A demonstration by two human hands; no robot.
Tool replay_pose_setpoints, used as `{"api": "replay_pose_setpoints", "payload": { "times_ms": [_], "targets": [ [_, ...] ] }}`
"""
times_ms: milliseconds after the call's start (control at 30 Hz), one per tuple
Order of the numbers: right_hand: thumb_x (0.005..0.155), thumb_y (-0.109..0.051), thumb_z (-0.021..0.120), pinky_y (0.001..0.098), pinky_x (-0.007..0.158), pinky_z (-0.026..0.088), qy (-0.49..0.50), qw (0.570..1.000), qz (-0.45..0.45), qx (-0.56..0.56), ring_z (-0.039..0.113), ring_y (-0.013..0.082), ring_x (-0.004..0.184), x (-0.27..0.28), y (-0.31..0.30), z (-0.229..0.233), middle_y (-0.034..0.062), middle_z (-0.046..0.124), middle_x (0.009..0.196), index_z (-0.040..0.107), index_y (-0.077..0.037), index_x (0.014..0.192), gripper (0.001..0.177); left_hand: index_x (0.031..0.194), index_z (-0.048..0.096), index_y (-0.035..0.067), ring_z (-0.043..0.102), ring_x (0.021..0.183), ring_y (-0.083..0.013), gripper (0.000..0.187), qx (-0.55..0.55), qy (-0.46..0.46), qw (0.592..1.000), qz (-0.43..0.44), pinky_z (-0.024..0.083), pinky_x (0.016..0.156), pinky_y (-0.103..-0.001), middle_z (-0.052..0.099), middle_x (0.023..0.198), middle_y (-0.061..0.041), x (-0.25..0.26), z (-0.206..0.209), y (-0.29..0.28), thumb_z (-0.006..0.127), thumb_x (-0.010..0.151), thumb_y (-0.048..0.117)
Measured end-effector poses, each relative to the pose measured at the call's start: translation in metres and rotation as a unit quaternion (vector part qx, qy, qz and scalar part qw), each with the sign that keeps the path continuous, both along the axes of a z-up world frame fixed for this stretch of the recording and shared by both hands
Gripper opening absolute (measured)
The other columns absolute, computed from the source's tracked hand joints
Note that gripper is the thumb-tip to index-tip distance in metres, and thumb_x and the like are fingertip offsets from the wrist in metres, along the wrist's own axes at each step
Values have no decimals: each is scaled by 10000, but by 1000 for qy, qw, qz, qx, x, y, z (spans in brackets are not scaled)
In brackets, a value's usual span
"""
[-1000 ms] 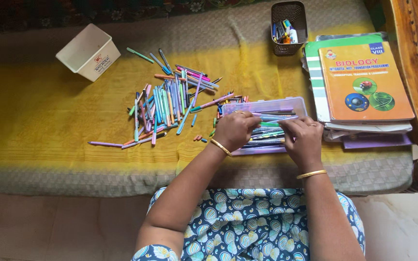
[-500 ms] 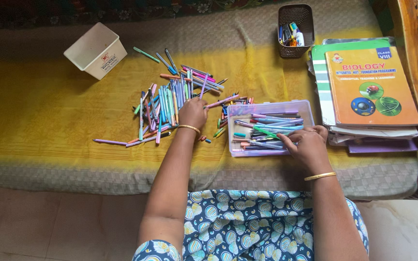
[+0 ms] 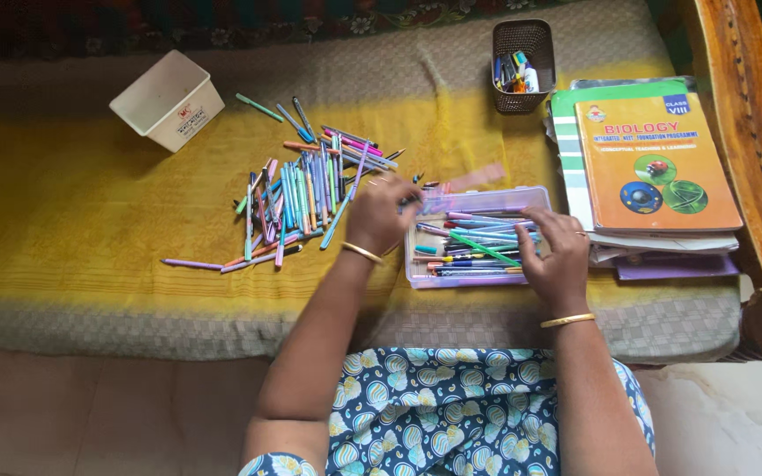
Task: The person sits on the floor and organizes scattered colored pens and pencils into a clear plastic container. They also stack several textbooks and notebooks on a wooden bench beside them.
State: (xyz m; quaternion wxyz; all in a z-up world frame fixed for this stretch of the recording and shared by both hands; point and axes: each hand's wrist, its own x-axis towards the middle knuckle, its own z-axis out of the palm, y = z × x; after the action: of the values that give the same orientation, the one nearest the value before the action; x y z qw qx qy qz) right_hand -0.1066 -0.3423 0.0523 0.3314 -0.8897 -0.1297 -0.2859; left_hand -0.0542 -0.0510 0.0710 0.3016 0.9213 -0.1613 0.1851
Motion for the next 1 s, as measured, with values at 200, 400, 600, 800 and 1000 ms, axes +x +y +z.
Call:
{"api": "replay_pose_setpoints", "payload": {
  "times_ms": [200,400,600,800,1000],
  "targets": [
    [995,-93,677,438,1032,460,-27,996,-77,29,639,315,1127,-2,-7,-10,116,732,1145,729,-79,1104,121,1087,737,188,631,1217,-282,197,222,85,971,-32,526,1005,-440,680,1198,-81,-9,-49,-77,696,911,265],
    [983,-145,701,435,1030,447,43,993,-88,59,626,312,1086,8,-17,-36,129,702,1132,720,-75,1136,169,1607,163,383,-54,1573,-343,821,308,310,872,-219,51,1213,-653,-6,1710,-82,2,-69,-115,444,920,735],
    [942,-124,708,427,1124,389,32,998,-52,-2,584,321,1230,18,-24,-67,99,694,1275,760,-116,996,75,1627,-25,398,-139,1587,-284,916,323,352,862,-170,-51,1206,-652,-147,1723,-45,15,-92,-136,446,926,753],
    [883,-147,742,436,1135,374,67,996,-48,-28,579,308,1223,17,-32,-69,82,674,1321,771,-143,970,92,1599,179,340,64,1568,-304,768,347,264,882,-179,-2,1197,-667,77,1706,-104,17,-75,-142,457,967,679],
    [926,-173,771,451,1174,370,32,998,-36,-39,553,320,1293,14,-33,-70,129,653,1342,760,-117,1032,120,1261,682,200,759,975,-274,464,-45,109,992,-55,587,899,-417,790,1042,-66,13,-40,-45,622,848,401]
  ]
}}
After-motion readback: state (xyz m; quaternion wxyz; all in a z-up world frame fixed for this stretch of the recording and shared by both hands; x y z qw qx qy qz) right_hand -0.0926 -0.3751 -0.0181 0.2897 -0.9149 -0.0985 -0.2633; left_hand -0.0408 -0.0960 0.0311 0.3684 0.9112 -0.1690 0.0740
